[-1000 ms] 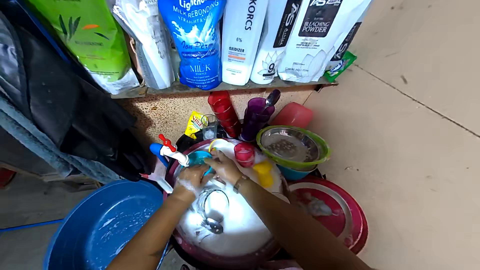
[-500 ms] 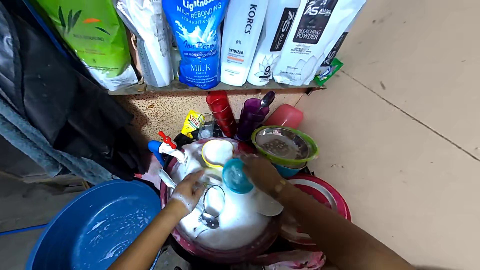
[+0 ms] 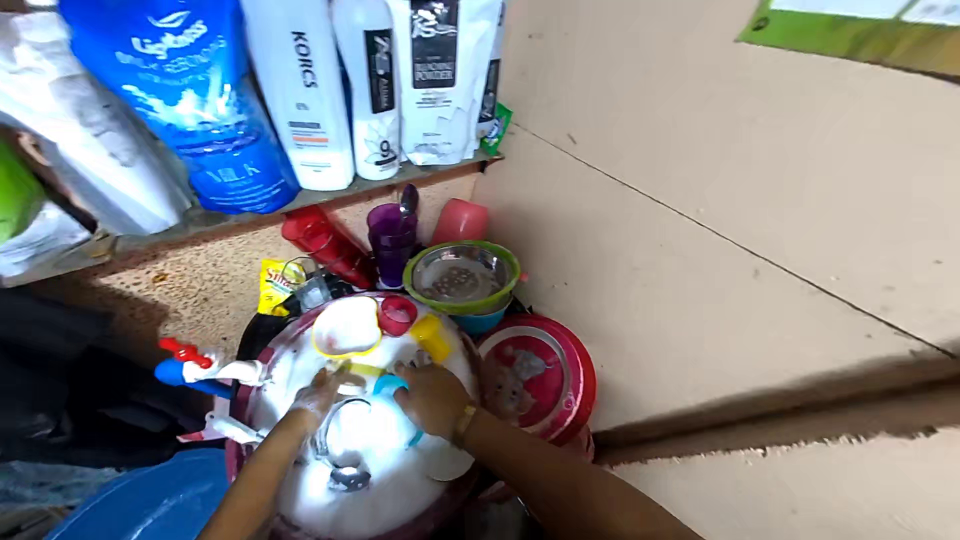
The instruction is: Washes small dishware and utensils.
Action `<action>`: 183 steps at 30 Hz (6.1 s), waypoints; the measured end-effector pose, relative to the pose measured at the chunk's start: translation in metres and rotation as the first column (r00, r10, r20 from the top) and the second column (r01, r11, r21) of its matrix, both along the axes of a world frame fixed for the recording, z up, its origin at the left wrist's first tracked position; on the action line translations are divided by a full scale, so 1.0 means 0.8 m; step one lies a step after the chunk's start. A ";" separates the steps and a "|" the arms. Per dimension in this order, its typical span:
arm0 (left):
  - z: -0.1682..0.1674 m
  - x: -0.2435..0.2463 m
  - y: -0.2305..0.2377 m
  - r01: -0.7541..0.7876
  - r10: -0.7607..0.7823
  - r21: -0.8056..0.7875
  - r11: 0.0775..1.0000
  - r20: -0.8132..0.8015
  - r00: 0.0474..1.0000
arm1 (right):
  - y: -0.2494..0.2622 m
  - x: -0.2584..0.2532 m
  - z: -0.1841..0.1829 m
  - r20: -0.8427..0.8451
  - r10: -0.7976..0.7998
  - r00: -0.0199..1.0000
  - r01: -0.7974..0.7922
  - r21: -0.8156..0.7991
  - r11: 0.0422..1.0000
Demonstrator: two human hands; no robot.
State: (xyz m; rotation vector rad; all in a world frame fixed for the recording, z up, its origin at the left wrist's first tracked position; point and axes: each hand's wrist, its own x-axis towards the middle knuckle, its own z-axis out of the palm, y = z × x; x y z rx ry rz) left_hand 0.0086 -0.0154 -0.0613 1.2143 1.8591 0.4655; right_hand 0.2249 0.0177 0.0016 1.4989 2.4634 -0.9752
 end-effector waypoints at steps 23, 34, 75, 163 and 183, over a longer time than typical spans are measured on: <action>0.074 0.037 0.025 -0.647 0.412 -0.044 0.762 0.804 0.430 | 0.063 -0.063 -0.014 -0.012 0.567 0.824 -0.504 0.443 0.742; 0.059 0.026 0.036 -0.508 0.379 0.363 0.781 0.371 0.848 | 0.023 -0.100 -0.012 -0.169 0.433 0.886 -0.392 0.230 0.891; 0.161 -0.134 -0.223 -0.940 0.630 0.141 0.311 0.710 0.315 | -0.028 -0.133 -0.042 -0.055 0.553 0.831 -0.472 0.456 0.755; 0.014 -0.004 0.049 -0.318 0.335 0.509 0.800 0.061 0.940 | 0.067 -0.181 -0.090 -0.744 -0.151 0.651 0.083 -0.129 0.988; 0.127 0.021 0.038 0.198 0.110 0.451 0.870 -0.569 0.815 | 0.056 -0.095 -0.068 -0.123 0.344 0.931 -0.248 0.478 0.842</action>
